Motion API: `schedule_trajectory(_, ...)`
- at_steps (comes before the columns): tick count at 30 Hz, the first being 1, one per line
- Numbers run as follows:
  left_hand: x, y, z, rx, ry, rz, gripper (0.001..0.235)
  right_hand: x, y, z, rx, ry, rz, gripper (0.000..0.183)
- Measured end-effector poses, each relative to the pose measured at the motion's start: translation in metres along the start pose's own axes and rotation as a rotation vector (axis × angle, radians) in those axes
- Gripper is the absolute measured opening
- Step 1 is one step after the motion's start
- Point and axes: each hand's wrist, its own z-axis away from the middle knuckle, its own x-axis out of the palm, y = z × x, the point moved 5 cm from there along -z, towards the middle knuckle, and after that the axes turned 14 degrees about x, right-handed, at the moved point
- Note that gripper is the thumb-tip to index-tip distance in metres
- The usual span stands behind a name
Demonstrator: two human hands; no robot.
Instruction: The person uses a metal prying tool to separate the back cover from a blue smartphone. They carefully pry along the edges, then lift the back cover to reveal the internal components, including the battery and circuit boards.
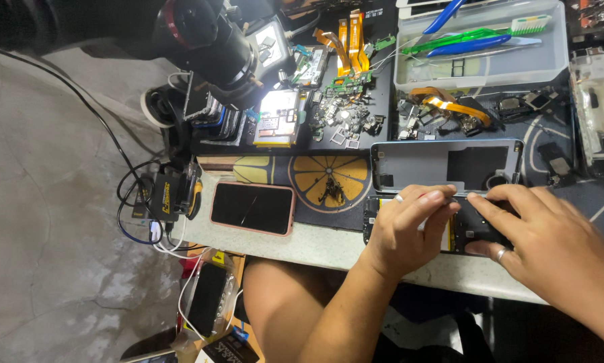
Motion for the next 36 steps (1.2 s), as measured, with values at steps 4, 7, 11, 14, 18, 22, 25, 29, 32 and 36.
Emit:
schedule_trajectory(4, -0.001, 0.0, -0.001, 0.006, 0.005, 0.009, 0.052, 0.005, 0.002, 0.0, 0.034, -0.034, -0.057, 0.071)
schedule_trajectory(7, 0.001, 0.0, -0.001, 0.005, 0.005, 0.012, 0.051, 0.008, 0.005, 0.001, 0.052, -0.065, -0.083, 0.072)
schedule_trajectory(11, 0.001, 0.0, -0.001, -0.016, -0.016, 0.04, 0.051, 0.01, 0.008, 0.001, 0.077, -0.105, -0.107, 0.072)
schedule_trajectory(14, 0.001, -0.001, -0.001, -0.047, -0.04, 0.047, 0.053, 0.01, 0.008, 0.002, 0.067, -0.103, -0.104, 0.074)
schedule_trajectory(18, 0.001, 0.001, -0.003, 0.004, -0.068, 0.082, 0.054, 0.01, 0.008, -0.001, 0.069, -0.126, -0.115, 0.077)
schedule_trajectory(22, 0.003, 0.002, -0.003, -0.051, -0.085, 0.102, 0.055, 0.011, 0.008, 0.001, 0.054, -0.127, -0.106, 0.076)
schedule_trajectory(25, 0.004, 0.002, -0.006, -0.075, -0.111, 0.109, 0.054, 0.014, 0.01, -0.001, 0.105, -0.194, -0.061, 0.069)
schedule_trajectory(29, 0.001, 0.0, -0.012, -0.083, -0.134, 0.103, 0.054, 0.009, 0.007, -0.004, 0.109, -0.112, -0.073, 0.059)
schedule_trajectory(32, 0.004, -0.005, -0.015, -0.132, -0.199, 0.097, 0.054, 0.007, 0.007, -0.005, 0.145, -0.115, -0.094, 0.055)
schedule_trajectory(36, 0.007, -0.003, -0.017, -0.124, -0.274, 0.053, 0.055, 0.001, 0.003, -0.009, 0.151, -0.066, -0.109, 0.043)
